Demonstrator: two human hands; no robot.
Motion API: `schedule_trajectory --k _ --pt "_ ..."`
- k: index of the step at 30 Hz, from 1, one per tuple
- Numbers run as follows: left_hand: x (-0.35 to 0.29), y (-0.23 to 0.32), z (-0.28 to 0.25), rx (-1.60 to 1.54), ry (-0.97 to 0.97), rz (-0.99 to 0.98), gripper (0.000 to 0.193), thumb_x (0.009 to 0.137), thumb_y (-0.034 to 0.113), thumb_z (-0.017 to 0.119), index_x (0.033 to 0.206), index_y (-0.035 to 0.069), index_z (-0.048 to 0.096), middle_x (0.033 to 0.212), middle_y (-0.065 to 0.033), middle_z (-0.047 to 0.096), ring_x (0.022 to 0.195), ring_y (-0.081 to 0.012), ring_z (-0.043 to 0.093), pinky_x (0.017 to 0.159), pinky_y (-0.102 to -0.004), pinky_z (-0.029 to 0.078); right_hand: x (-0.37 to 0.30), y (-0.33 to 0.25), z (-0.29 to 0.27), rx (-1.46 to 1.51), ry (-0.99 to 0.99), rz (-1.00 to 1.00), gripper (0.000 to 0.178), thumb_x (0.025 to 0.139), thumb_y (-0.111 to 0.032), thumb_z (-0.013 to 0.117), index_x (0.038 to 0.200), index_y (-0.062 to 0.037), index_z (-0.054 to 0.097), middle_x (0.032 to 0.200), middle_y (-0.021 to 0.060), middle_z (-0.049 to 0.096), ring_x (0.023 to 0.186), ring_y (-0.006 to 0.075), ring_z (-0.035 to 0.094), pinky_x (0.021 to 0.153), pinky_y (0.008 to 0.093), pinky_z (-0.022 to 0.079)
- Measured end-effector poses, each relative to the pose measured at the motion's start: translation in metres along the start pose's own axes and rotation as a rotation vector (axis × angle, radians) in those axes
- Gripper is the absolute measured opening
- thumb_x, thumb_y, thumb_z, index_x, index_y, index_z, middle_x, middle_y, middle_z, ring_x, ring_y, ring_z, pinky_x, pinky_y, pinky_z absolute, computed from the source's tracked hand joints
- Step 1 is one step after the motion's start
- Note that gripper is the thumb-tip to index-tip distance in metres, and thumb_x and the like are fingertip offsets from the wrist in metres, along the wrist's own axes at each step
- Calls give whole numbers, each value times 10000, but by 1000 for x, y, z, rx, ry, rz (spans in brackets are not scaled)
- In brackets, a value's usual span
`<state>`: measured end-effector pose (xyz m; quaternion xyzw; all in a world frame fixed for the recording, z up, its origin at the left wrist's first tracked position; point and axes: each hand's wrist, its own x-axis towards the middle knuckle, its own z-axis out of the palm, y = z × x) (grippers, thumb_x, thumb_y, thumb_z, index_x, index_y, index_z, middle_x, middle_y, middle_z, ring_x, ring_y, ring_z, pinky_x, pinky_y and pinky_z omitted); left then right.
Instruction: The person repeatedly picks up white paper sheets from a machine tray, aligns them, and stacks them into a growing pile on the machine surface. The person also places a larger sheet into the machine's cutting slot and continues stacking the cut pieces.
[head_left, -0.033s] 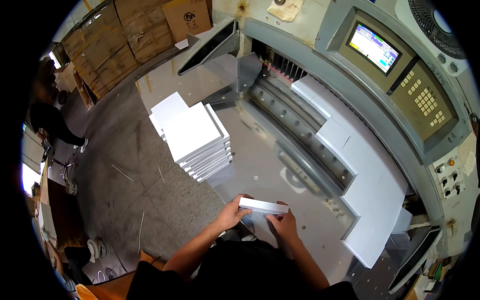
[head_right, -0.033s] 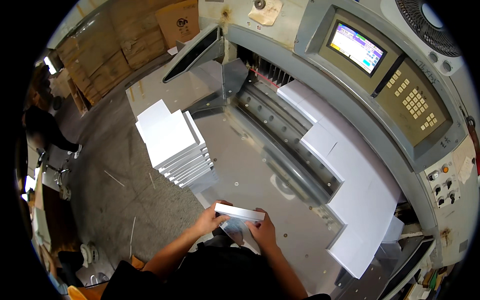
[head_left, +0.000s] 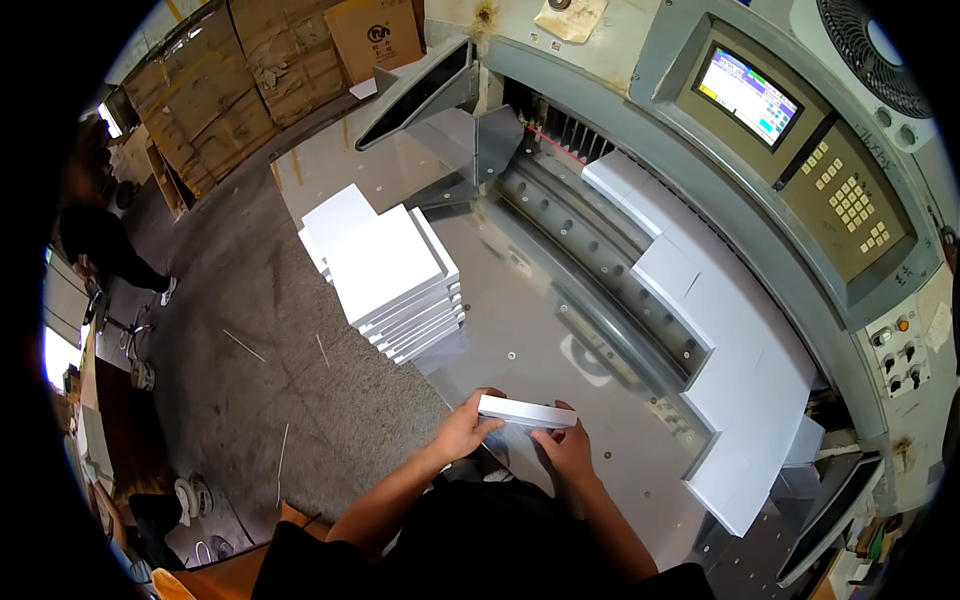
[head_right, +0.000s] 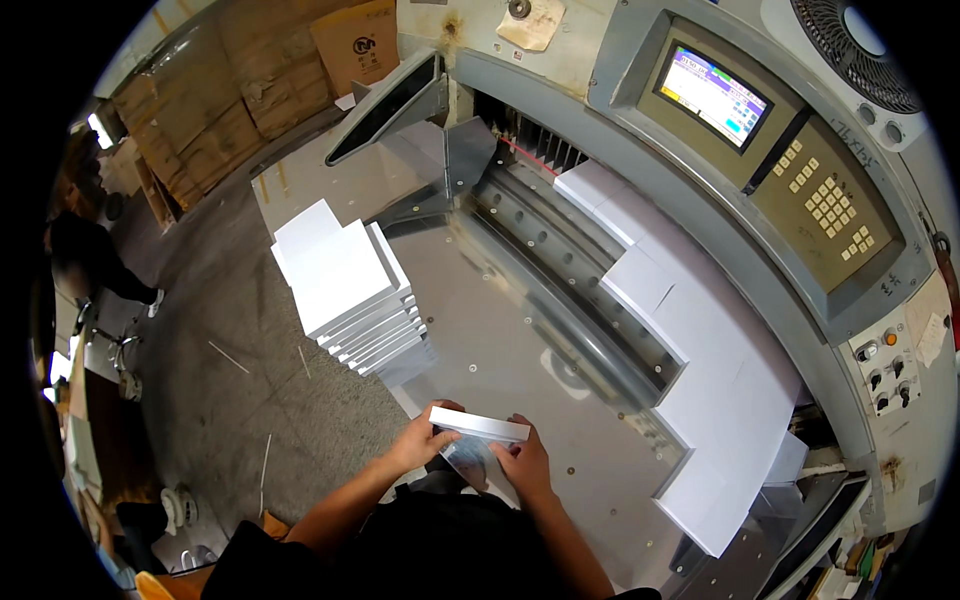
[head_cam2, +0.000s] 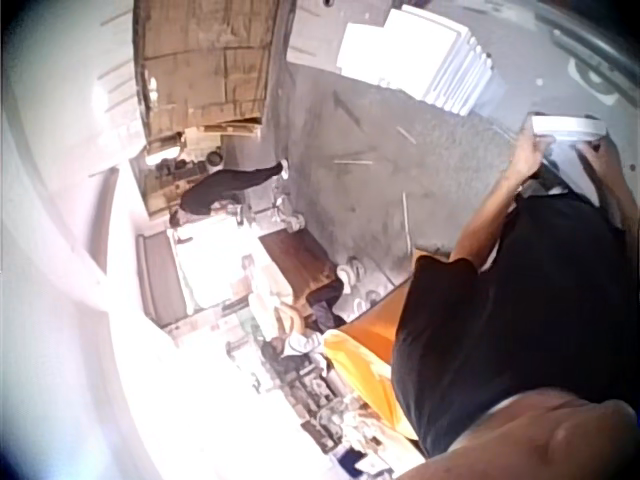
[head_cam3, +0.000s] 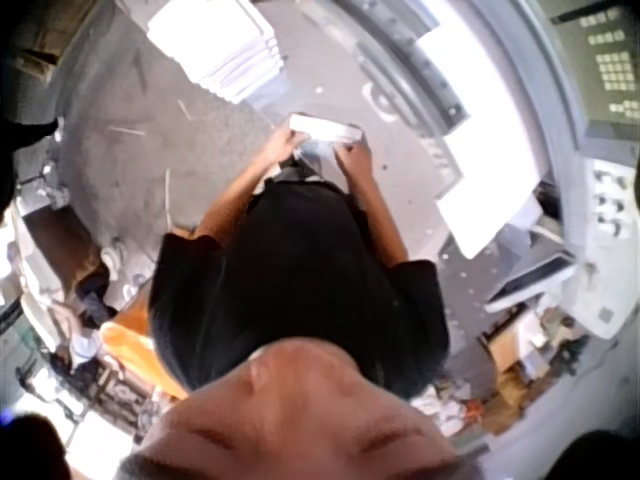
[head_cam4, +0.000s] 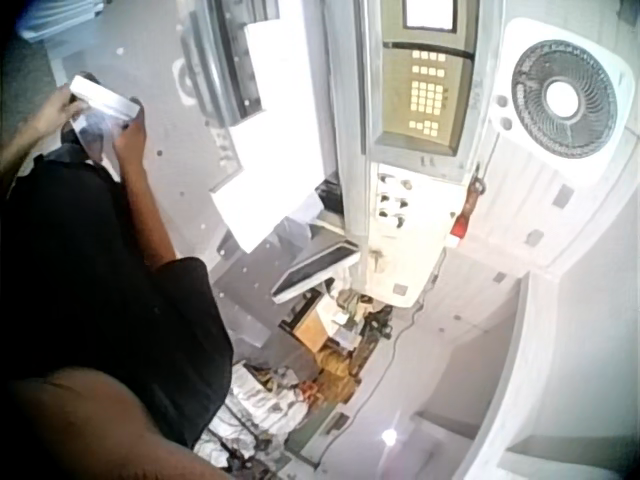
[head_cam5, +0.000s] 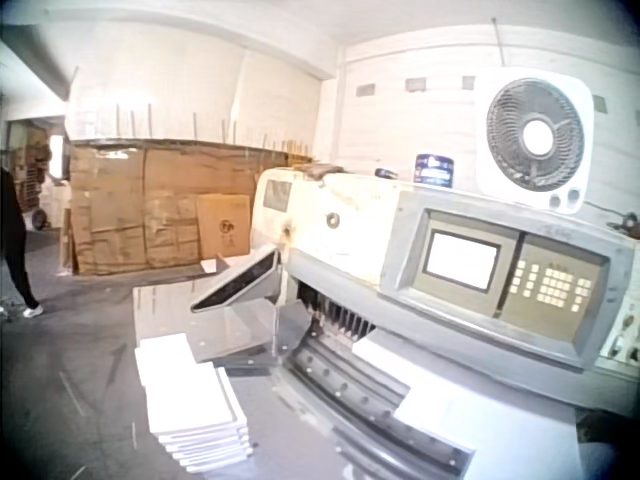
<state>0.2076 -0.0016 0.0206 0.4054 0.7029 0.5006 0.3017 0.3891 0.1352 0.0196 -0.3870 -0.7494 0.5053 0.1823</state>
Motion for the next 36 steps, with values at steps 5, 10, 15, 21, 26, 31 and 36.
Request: schedule_trajectory --k 5,10,15,21,26,31,36 --pt "-3 1 3 177 10 5 420 921 181 668 1271 53 473 1111 -166 666 1029 -363 656 872 -414 519 -3 26 10 -111 44 -119 436 865 -252 727 1193 -9 574 1068 174 672 808 277 683 747 362 546" --pt "-10 0 -6 218 -17 -20 394 936 258 645 1233 47 497 1131 -198 659 1015 -400 643 850 -458 520 -6 5 11 -174 52 -141 376 903 -251 683 1172 -7 587 1086 179 674 921 317 686 810 374 541" --pt "-7 1 -10 220 -27 -57 380 969 313 594 1227 51 493 1097 -207 663 983 -412 647 835 -471 519 4 6 10 -142 -14 -72 347 887 -224 700 1135 1 609 1051 198 663 881 324 676 783 390 540" --pt "-11 -13 -16 244 73 48 382 971 311 591 1215 35 486 1052 -222 655 957 -422 642 803 -482 517 14 11 22 -122 -19 -170 343 875 -220 705 1117 7 620 1022 188 664 834 332 669 751 396 536" --pt "-17 22 -39 399 66 -30 339 917 299 676 1117 59 543 905 -177 674 833 -376 673 710 -458 533 29 -23 6 -221 -167 -177 239 838 -164 751 967 20 669 872 131 686 769 261 680 674 377 521" --pt "-5 132 -136 393 261 154 324 875 308 734 991 28 621 824 -142 658 711 -264 658 626 -374 529 102 -163 -20 -55 -391 -434 391 785 -135 816 1109 -14 634 984 97 668 944 220 648 835 353 515" --pt "51 132 -216 -33 482 55 432 836 370 787 961 -13 630 768 -75 635 648 -131 593 572 -285 501 185 -257 33 153 -442 -377 308 854 -254 768 983 1 652 855 33 656 765 85 581 657 250 449"
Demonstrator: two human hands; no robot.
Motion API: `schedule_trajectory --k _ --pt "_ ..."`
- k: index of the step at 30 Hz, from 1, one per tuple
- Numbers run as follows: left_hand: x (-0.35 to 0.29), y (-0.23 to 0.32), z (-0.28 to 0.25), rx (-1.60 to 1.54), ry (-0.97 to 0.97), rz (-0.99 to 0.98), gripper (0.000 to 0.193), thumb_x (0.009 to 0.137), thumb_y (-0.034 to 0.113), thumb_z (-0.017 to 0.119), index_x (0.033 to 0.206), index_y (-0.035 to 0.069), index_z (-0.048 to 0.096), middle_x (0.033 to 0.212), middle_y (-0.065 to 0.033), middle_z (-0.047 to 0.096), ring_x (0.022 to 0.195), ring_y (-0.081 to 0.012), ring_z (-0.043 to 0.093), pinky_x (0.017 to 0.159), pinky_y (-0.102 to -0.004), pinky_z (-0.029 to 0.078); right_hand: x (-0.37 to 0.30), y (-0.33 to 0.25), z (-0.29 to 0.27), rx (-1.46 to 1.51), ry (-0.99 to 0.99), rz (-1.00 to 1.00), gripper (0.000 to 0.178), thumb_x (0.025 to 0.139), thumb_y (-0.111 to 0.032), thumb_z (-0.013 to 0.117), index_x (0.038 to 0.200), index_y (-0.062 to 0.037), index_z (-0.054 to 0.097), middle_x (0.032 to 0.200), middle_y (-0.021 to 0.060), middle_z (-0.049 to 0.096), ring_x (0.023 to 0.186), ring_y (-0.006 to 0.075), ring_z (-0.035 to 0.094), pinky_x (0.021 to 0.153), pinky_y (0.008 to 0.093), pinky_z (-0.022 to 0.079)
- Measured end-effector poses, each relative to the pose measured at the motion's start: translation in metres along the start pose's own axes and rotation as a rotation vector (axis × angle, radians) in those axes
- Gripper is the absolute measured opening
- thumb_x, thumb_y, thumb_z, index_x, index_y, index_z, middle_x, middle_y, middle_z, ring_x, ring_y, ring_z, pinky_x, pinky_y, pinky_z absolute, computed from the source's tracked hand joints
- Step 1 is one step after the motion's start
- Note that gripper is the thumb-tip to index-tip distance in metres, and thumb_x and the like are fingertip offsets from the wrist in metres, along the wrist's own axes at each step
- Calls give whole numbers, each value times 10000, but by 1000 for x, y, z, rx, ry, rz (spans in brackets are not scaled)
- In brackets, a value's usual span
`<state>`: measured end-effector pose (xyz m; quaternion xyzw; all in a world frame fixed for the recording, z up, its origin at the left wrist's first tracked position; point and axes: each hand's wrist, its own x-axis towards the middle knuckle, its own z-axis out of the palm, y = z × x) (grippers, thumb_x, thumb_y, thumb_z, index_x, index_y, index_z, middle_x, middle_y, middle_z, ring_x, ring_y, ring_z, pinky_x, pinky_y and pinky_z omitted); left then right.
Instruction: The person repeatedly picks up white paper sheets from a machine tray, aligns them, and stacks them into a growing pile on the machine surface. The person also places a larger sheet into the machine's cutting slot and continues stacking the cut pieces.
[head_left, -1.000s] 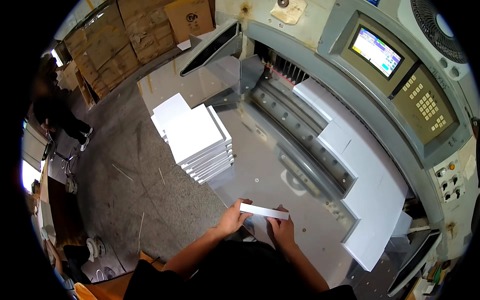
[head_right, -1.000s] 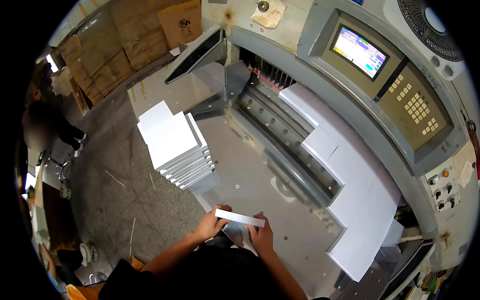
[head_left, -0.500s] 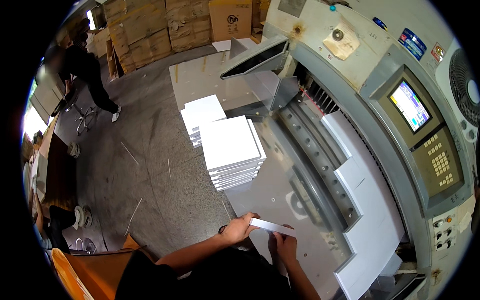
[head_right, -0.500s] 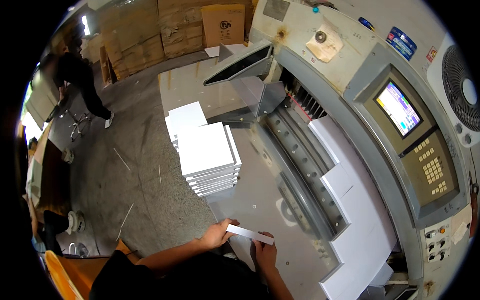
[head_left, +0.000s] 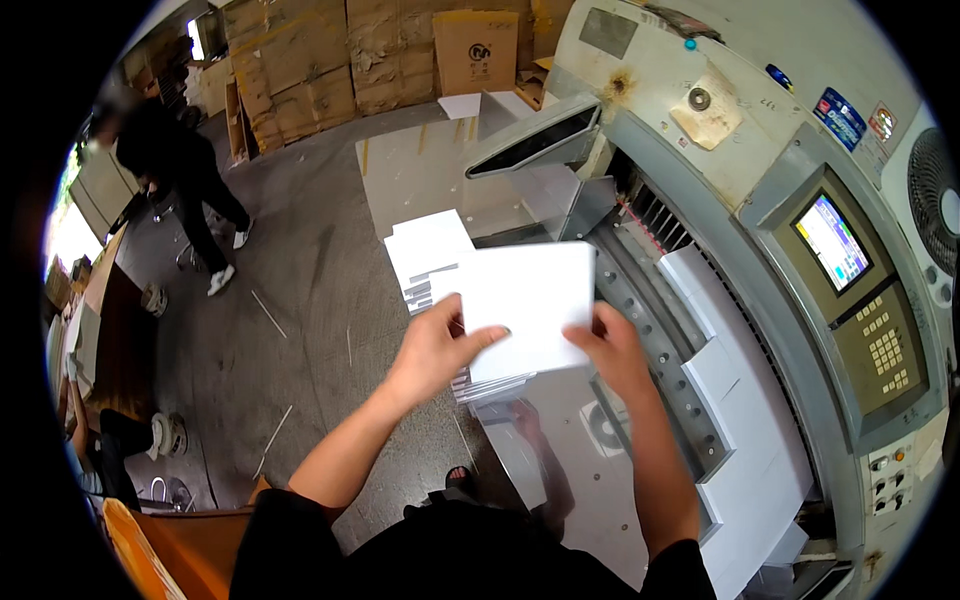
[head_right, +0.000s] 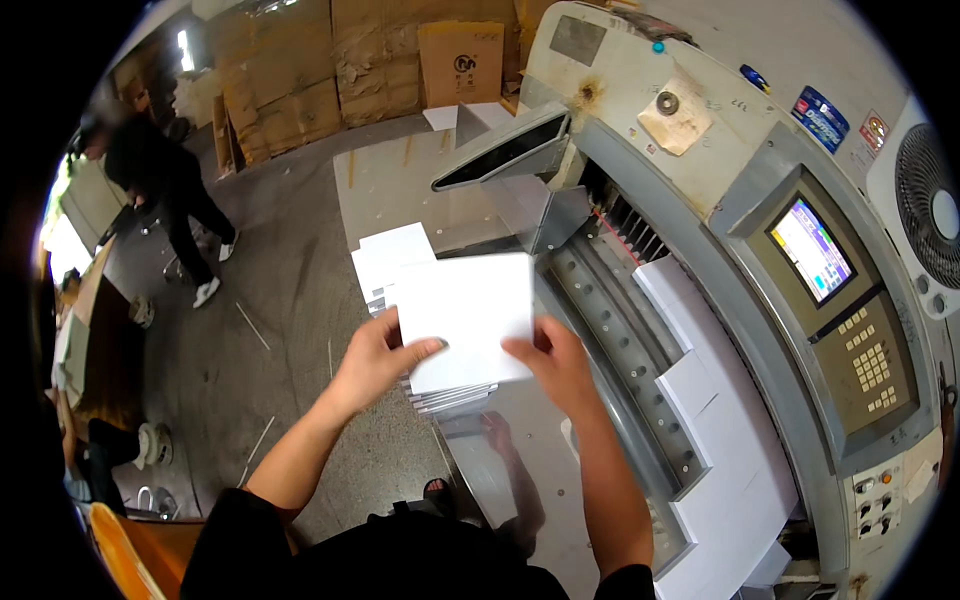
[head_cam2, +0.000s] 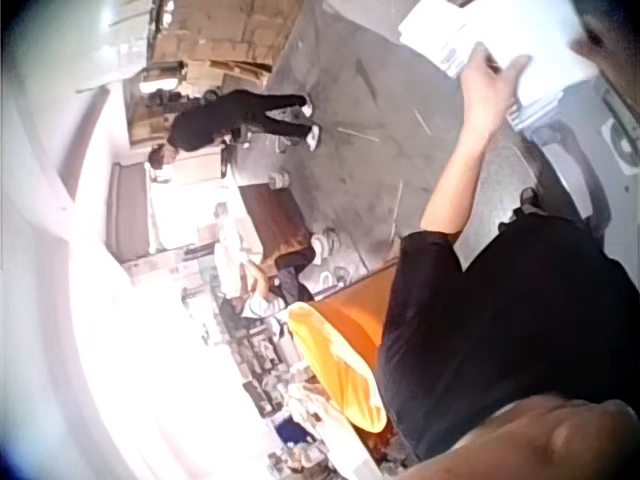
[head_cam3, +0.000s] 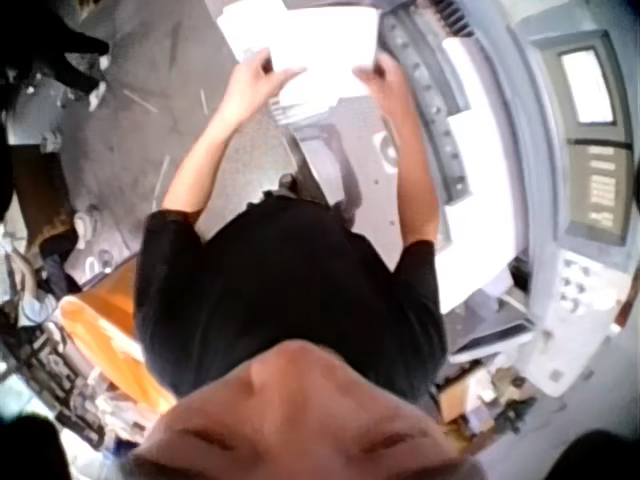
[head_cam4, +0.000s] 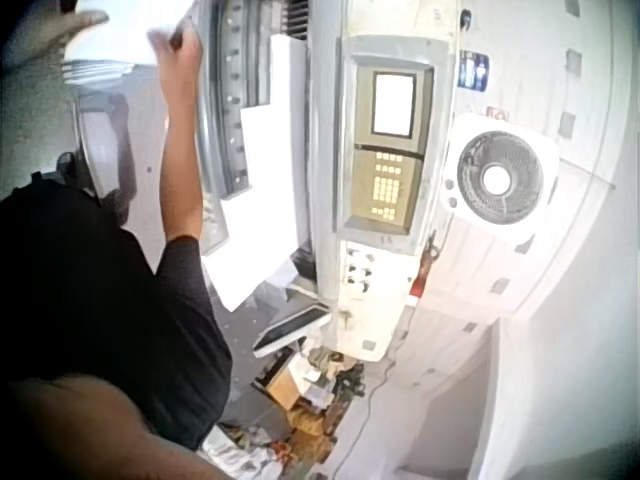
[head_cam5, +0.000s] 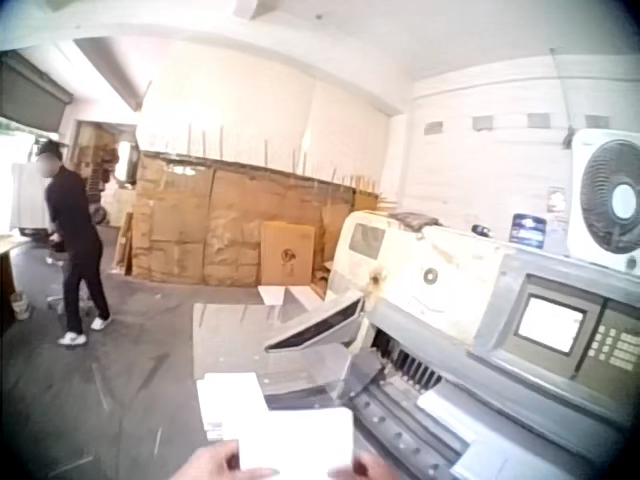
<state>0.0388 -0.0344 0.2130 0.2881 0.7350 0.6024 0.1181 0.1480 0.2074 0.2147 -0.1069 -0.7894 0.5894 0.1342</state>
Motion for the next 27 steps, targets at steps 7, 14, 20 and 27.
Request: schedule_trajectory --k 7,14,20,27 --pt "40 -23 -16 -36 26 -245 518 798 343 831 957 -87 591 765 -107 639 655 -150 633 558 -260 513 50 9 15 90 -78 249 389 865 -366 748 846 15 672 744 39 623 662 94 535 574 255 383" --pt "37 -23 -18 -96 3 -280 496 795 315 836 959 -83 590 758 -107 646 624 -149 636 538 -252 509 54 27 20 64 -59 242 414 850 -401 757 802 2 677 682 28 602 612 94 520 553 263 383" --pt "38 -6 -17 74 -20 -315 436 790 289 839 914 -57 605 693 -77 632 564 -114 617 498 -239 491 48 24 17 -40 -67 276 424 850 -406 755 863 14 698 738 57 649 653 111 576 586 257 429" --pt "40 -14 -24 -24 -24 -351 406 803 285 831 891 -24 584 690 -59 627 553 -110 614 497 -228 487 51 15 21 32 -102 289 500 842 -495 737 927 -4 693 808 45 660 725 118 591 640 276 448"
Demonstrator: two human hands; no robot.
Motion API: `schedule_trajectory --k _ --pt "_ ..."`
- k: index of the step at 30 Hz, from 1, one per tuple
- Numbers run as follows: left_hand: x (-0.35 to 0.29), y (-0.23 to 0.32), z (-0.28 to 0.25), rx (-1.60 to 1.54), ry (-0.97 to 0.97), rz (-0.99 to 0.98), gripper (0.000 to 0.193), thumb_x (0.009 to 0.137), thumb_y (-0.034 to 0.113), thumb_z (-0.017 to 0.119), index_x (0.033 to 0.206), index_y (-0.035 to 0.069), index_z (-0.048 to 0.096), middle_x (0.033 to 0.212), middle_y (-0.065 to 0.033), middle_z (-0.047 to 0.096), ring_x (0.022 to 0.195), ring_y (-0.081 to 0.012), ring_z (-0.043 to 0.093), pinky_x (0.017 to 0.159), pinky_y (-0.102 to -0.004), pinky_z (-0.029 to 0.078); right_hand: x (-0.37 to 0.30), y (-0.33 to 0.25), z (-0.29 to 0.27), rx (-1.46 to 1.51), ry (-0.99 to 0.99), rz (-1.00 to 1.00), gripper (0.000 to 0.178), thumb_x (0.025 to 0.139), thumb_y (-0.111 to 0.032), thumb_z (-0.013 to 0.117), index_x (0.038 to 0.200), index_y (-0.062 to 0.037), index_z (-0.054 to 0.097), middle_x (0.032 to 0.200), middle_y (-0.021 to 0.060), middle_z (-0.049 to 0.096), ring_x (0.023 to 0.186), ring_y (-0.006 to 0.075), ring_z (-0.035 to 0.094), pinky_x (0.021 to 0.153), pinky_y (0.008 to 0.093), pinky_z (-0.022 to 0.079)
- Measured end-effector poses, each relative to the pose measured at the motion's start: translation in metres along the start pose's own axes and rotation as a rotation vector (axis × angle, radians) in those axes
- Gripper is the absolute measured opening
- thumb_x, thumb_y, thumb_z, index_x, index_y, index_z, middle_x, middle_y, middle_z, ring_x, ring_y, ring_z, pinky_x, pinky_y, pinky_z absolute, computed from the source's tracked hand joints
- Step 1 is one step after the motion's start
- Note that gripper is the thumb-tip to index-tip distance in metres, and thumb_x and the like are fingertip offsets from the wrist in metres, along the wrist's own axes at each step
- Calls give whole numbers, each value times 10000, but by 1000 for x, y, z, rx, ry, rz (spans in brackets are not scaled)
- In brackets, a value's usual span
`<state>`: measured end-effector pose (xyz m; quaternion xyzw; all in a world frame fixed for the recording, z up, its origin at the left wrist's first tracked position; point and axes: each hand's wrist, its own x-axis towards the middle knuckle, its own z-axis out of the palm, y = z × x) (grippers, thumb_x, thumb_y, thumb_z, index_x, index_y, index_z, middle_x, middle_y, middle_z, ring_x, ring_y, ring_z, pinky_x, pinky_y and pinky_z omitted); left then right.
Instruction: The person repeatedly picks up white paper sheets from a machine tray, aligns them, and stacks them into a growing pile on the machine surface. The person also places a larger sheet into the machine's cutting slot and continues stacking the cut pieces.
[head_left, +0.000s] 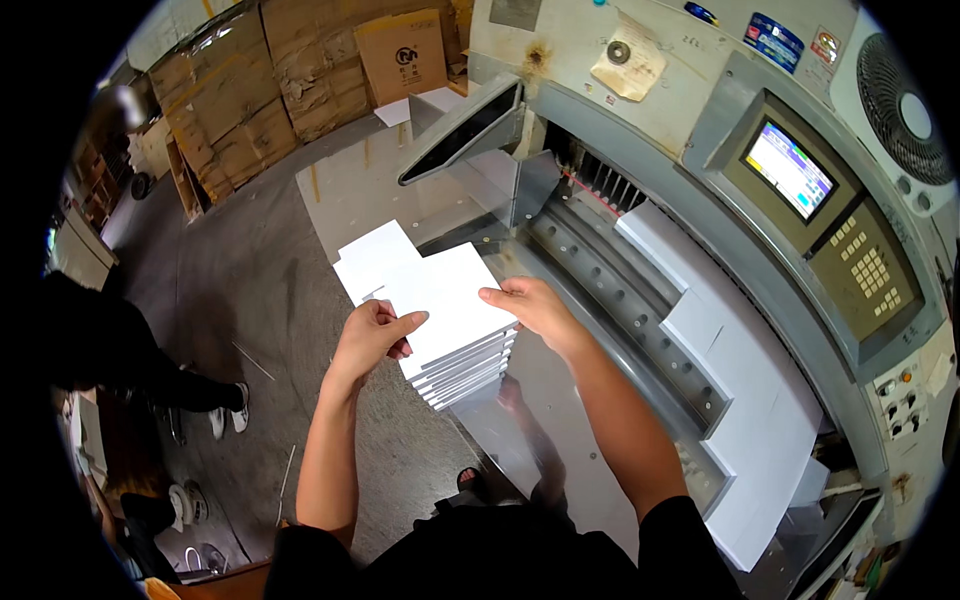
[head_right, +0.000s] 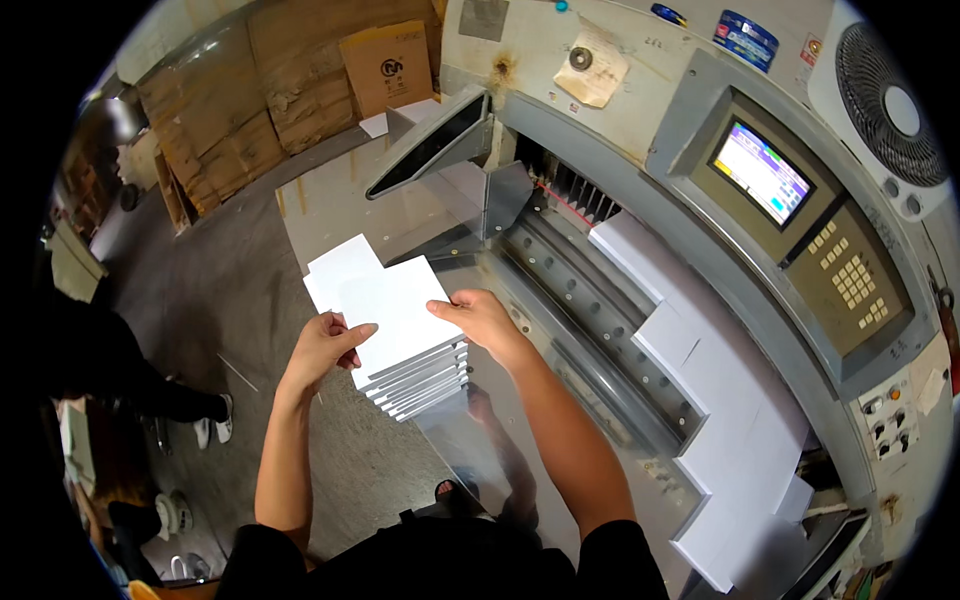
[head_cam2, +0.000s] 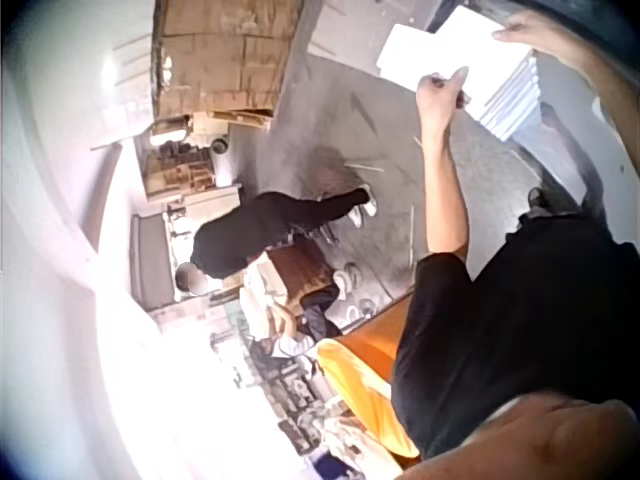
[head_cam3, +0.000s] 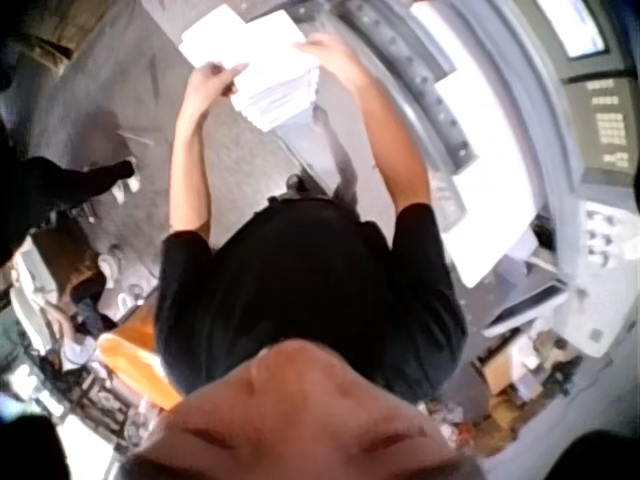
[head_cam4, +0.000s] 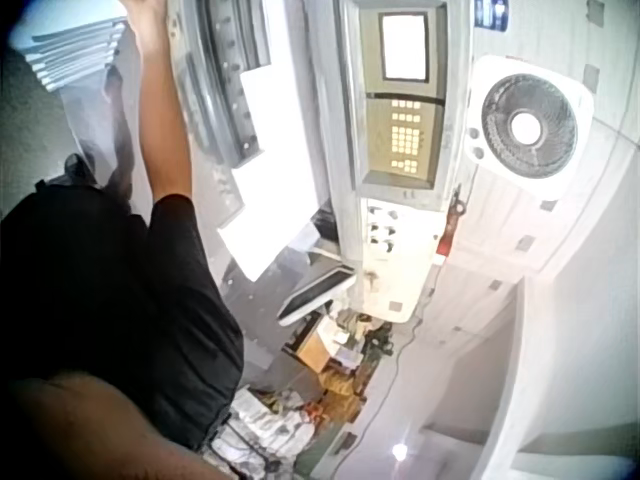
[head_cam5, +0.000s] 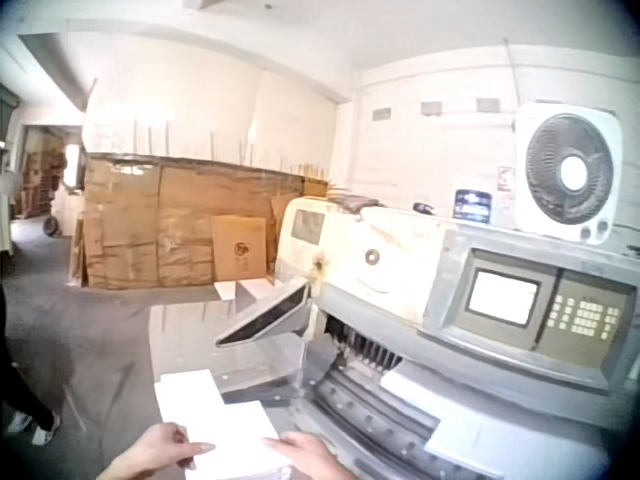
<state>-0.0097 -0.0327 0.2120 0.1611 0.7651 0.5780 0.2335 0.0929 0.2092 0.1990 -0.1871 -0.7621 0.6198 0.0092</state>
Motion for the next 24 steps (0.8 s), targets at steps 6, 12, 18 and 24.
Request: schedule_trajectory --k 6,12,18,24 --pt "2 -1 0 -8 -21 3 414 805 292 832 894 -24 579 682 -57 613 553 -116 614 501 -231 493 9 14 1 23 15 10 470 845 -446 754 917 14 684 818 68 668 722 127 603 636 273 462" --pt "-2 1 -4 17 -18 -24 480 816 301 811 1029 -56 570 727 -49 619 578 -109 599 538 -235 484 16 24 8 -10 94 -65 492 781 -447 788 782 33 678 715 89 655 647 155 598 578 321 458" --pt "-2 4 -1 -42 -1 -14 548 832 286 793 1093 -121 535 746 -82 617 574 -131 612 522 -237 496 27 38 4 -39 145 -98 474 751 -448 808 793 12 702 726 102 677 634 176 616 599 337 477" --pt "-35 1 -45 12 127 104 395 971 366 611 1132 5 599 693 -51 608 551 -119 597 478 -243 463 -17 46 4 112 344 -277 438 879 -422 715 943 10 678 780 67 657 711 148 598 651 327 487"
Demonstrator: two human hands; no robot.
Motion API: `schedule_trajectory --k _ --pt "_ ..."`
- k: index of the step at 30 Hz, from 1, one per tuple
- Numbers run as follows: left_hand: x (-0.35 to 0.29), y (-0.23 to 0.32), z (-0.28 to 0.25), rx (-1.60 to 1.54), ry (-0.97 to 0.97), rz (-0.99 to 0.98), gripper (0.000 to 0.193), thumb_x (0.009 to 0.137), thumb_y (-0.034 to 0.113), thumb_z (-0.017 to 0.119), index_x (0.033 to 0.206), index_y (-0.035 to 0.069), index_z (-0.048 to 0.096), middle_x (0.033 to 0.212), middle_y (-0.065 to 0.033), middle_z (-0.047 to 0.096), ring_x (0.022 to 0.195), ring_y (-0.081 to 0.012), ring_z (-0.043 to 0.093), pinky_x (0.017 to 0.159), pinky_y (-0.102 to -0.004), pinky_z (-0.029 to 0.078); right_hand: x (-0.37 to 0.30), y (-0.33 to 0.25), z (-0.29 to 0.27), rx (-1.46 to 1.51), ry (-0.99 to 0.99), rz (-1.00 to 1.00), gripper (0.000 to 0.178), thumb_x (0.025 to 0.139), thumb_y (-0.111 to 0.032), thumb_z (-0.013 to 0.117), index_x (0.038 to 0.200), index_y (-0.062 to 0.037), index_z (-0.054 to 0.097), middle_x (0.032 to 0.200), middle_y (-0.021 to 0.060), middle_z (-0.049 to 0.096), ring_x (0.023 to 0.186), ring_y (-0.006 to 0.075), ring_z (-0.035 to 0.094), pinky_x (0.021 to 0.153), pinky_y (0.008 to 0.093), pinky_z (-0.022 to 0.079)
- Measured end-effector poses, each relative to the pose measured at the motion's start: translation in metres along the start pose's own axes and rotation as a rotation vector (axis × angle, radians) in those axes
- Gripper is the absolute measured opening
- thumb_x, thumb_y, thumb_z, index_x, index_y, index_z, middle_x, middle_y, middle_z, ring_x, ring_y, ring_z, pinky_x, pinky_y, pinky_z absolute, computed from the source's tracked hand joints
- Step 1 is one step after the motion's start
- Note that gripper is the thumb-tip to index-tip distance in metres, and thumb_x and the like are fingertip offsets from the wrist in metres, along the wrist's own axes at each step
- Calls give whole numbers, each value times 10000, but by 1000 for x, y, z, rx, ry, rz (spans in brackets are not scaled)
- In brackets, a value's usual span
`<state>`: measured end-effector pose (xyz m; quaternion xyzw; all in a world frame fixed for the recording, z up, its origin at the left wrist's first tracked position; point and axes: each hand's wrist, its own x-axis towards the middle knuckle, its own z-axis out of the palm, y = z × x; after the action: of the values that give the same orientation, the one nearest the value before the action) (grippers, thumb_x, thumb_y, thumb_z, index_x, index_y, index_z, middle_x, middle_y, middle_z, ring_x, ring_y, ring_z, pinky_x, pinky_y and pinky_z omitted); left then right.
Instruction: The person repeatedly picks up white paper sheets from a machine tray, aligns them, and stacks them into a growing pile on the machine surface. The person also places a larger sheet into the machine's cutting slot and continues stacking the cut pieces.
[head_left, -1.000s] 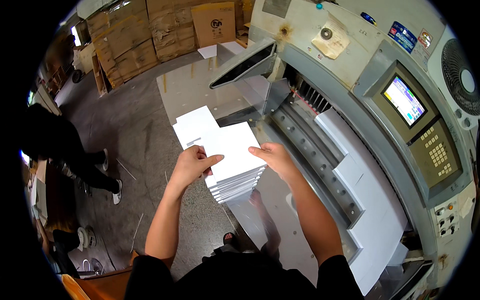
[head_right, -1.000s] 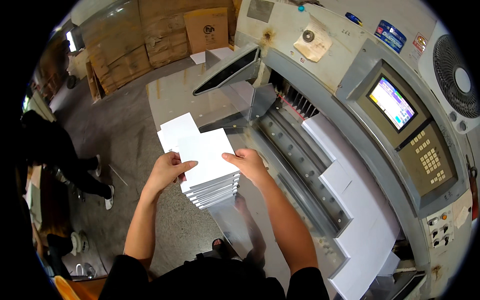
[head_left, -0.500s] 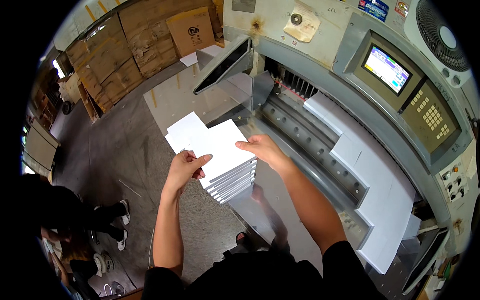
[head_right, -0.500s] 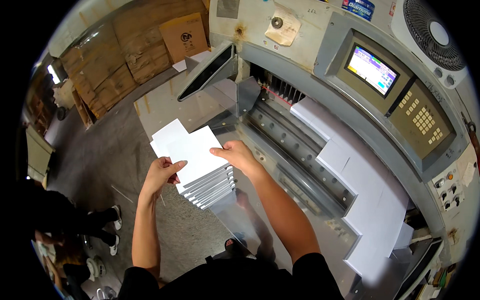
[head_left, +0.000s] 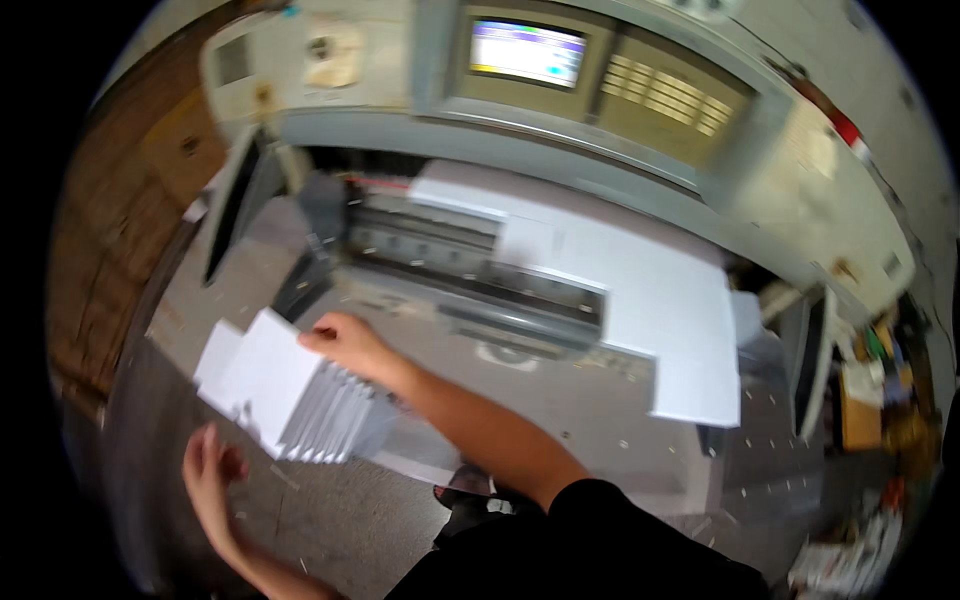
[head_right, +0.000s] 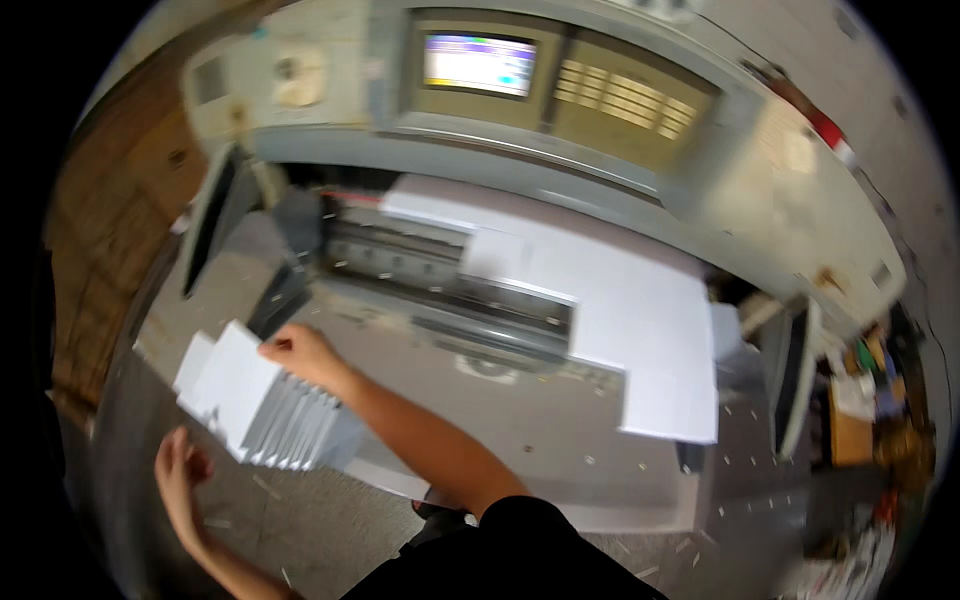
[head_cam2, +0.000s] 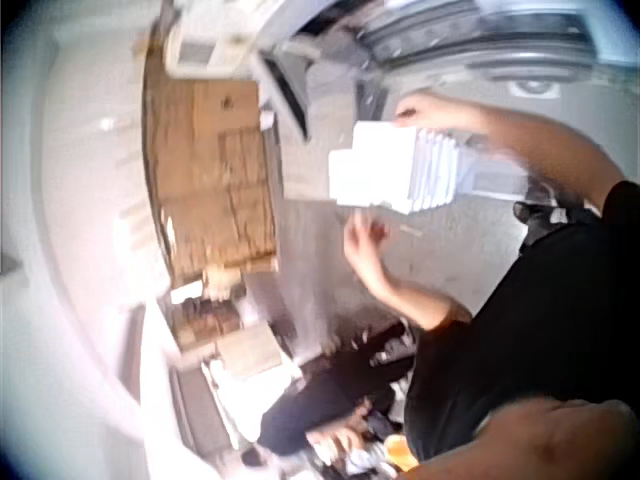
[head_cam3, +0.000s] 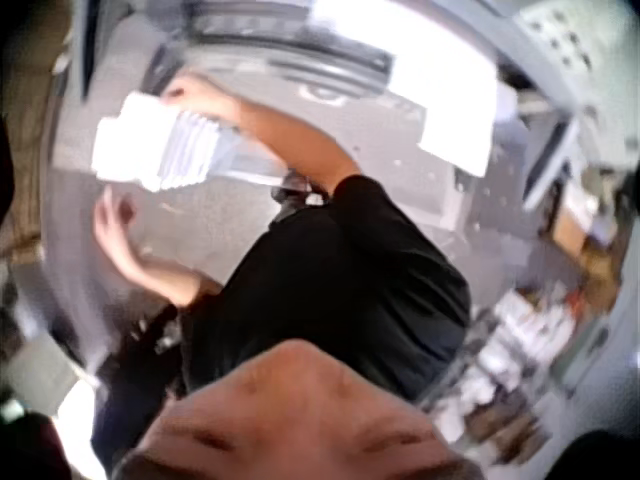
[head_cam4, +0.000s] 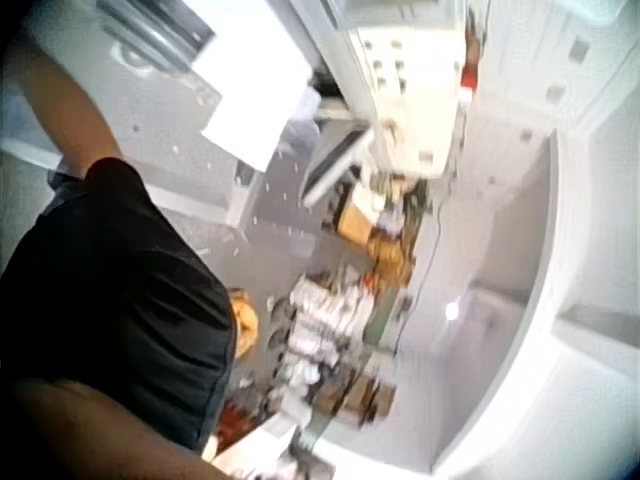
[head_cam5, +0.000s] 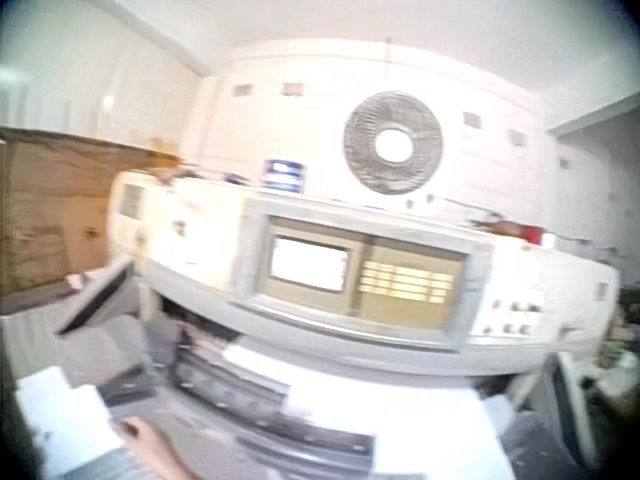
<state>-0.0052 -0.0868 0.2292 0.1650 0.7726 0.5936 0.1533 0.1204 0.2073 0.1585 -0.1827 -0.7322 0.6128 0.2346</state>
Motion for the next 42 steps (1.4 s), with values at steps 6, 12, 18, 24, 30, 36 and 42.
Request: schedule_trajectory --k 6,12,18,24,30,36,42 --pt "-80 -51 47 -537 -989 -42 350 970 347 608 1092 19 613 844 -93 624 643 -163 585 536 -272 502 -250 89 -113 80 412 240 209 950 -249 651 991 -45 665 759 37 599 670 118 537 627 279 461" --pt "-199 -92 287 -420 -1099 -549 406 983 246 591 1248 -60 561 1032 -143 676 931 -221 671 842 -325 543 -534 154 -339 -700 1370 616 273 885 -207 662 1069 -6 639 866 128 666 773 256 651 715 356 525" --pt "-300 -166 566 -266 -1052 -181 318 952 207 640 1178 -16 628 1029 -112 681 948 -211 648 819 -321 522 -643 184 -492 -296 1363 817 401 797 -281 736 1015 41 641 787 166 667 690 260 635 678 364 524" --pt "-351 -110 613 464 -866 278 270 822 181 698 1043 42 631 994 -149 649 965 -364 619 839 -442 507 -639 199 -465 -503 1284 784 423 773 -331 756 902 53 634 846 189 662 740 309 640 697 419 512" --pt "-340 -142 511 437 -717 254 288 804 124 679 1080 66 622 1010 -148 606 931 -339 601 835 -423 501 -608 168 -366 -812 1061 776 378 801 -271 708 979 46 604 961 225 604 901 383 601 794 465 486" --pt "-311 -184 349 405 -331 -5 274 826 91 688 1063 -12 599 989 -131 571 875 -239 596 803 -371 506 -483 156 -281 -803 681 467 361 839 -252 658 1051 24 564 1052 216 543 1025 403 531 878 483 457" --pt "-271 -214 254 28 12 -379 301 884 181 731 1056 -27 598 945 -95 660 819 -155 623 714 -312 525 -354 161 -204 -872 335 236 410 880 -226 615 1168 61 561 1065 220 538 1029 401 528 891 479 458"
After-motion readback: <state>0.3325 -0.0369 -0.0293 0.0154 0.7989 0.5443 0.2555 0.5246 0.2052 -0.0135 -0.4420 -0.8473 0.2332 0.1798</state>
